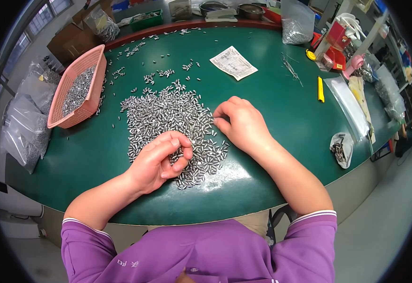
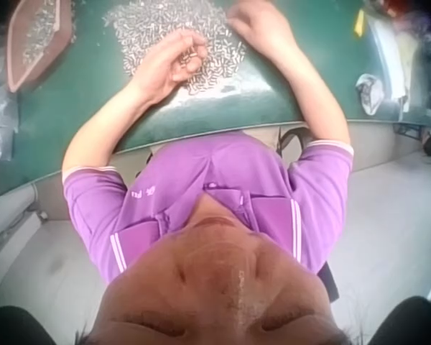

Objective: Sorting and inspecting small metal hardware components on an industrial workbench.

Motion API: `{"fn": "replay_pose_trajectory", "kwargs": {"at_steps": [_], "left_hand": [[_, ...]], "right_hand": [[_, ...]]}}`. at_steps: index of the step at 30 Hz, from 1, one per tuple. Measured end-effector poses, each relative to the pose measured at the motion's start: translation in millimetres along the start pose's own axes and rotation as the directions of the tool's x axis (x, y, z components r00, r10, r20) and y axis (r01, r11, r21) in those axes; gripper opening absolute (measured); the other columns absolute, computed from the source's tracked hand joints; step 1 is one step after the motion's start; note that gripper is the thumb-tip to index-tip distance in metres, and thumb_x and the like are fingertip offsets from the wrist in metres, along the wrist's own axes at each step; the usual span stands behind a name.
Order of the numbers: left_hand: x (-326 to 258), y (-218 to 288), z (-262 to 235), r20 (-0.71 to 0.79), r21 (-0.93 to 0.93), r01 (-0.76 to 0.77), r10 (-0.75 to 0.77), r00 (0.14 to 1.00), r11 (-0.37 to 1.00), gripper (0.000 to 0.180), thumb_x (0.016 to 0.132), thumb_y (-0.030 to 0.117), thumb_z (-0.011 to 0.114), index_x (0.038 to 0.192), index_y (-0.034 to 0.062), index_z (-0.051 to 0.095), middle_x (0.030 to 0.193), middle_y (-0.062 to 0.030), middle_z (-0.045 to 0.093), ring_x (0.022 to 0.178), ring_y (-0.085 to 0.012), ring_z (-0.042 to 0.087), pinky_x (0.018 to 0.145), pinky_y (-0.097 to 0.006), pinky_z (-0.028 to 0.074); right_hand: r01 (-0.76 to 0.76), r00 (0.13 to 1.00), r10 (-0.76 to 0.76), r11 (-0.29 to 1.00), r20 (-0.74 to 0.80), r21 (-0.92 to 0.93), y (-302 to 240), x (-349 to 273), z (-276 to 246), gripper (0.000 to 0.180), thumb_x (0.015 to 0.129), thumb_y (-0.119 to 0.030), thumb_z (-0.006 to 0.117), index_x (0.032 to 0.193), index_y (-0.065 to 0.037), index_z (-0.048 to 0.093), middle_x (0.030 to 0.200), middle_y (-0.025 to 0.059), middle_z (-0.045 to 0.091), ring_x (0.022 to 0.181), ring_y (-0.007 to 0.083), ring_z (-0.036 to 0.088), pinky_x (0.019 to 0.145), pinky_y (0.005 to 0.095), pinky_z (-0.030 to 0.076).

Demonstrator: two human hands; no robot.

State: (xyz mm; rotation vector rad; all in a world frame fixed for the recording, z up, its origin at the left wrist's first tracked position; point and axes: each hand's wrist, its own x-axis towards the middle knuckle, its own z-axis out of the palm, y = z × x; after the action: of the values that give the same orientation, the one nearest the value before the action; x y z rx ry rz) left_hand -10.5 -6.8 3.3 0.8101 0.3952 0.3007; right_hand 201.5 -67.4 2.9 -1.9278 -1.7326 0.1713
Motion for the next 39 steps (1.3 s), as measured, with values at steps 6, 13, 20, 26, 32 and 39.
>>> {"fn": "replay_pose_trajectory", "kwargs": {"at_steps": [6,13,20,26,32,39], "left_hand": [[1,-2,-1,-0.008,0.019,0.002,-0.002,1.0,1.0,0.013,0.09,0.013,0.046,0.1,0.0045,0.047,0.083,-0.0053,0.052,0.06,-0.0077,0.045,0.042,-0.017,0.031],[0,-3,2,-0.05,0.057,-0.034,0.037,0.998,0.998,0.018,0.089,0.01,0.051,0.105,0.0037,0.045,0.084,-0.0057,0.053,0.055,-0.0047,0.041,0.043,-0.017,0.031],[1,-3,0,-0.001,0.023,-0.038,0.038,0.999,0.999,0.011,0.091,0.012,0.048,0.1,0.0055,0.047,0.082,-0.0046,0.052,0.055,-0.0053,0.042,0.042,-0.016,0.03],[0,-1,0,0.025,0.012,-0.023,0.022,0.999,1.0,0.016,0.093,0.017,0.041,0.099,0.005,0.049,0.084,-0.0057,0.051,0.06,-0.0094,0.045,0.043,-0.018,0.031],[0,-1,-1,0.019,-0.004,-0.032,0.032,0.999,0.999,0.018,0.093,0.018,0.04,0.101,0.005,0.049,0.085,-0.0059,0.051,0.062,-0.0107,0.046,0.044,-0.019,0.031],[0,-1,-1,-0.002,0.013,-0.005,0.005,1.0,1.0,0.012,0.091,0.013,0.046,0.1,0.0054,0.048,0.085,-0.0048,0.052,0.061,-0.0074,0.045,0.043,-0.018,0.031]], "right_hand": [[-0.076,0.993,0.038,0.93,0.112,0.359,-5,-2,0,0.01,0.077,-0.008,0.063,0.085,-0.004,0.059,0.084,0.0033,0.053,0.076,0.0118,0.055,0.068,0.0255,0.045],[-0.087,0.957,-0.167,0.607,0.235,0.79,-32,-14,0,0.006,0.083,-0.004,0.058,0.088,-0.003,0.056,0.093,0.002,0.049,0.084,0.0088,0.051,0.074,0.0237,0.044],[-0.048,0.991,-0.048,0.75,0.127,0.659,-29,-9,-4,0.01,0.082,-0.002,0.056,0.092,-0.003,0.058,0.093,0.0024,0.053,0.085,0.0101,0.053,0.074,0.0242,0.044],[0.092,0.993,-0.079,0.985,-0.087,0.149,8,2,-1,0.02,0.078,0.001,0.055,0.096,-0.006,0.062,0.092,0.0071,0.056,0.085,0.0179,0.055,0.074,0.0279,0.046],[0.162,0.984,-0.16,0.986,-0.083,0.025,8,2,2,0.013,0.073,-0.008,0.063,0.086,-0.008,0.064,0.084,0.0067,0.057,0.085,0.025,0.055,0.075,0.0346,0.045],[0.196,0.979,-0.195,0.98,-0.064,0.017,2,1,2,0.01,0.075,-0.007,0.062,0.084,-0.005,0.058,0.081,0.0071,0.054,0.081,0.0227,0.054,0.072,0.0325,0.044]]}}
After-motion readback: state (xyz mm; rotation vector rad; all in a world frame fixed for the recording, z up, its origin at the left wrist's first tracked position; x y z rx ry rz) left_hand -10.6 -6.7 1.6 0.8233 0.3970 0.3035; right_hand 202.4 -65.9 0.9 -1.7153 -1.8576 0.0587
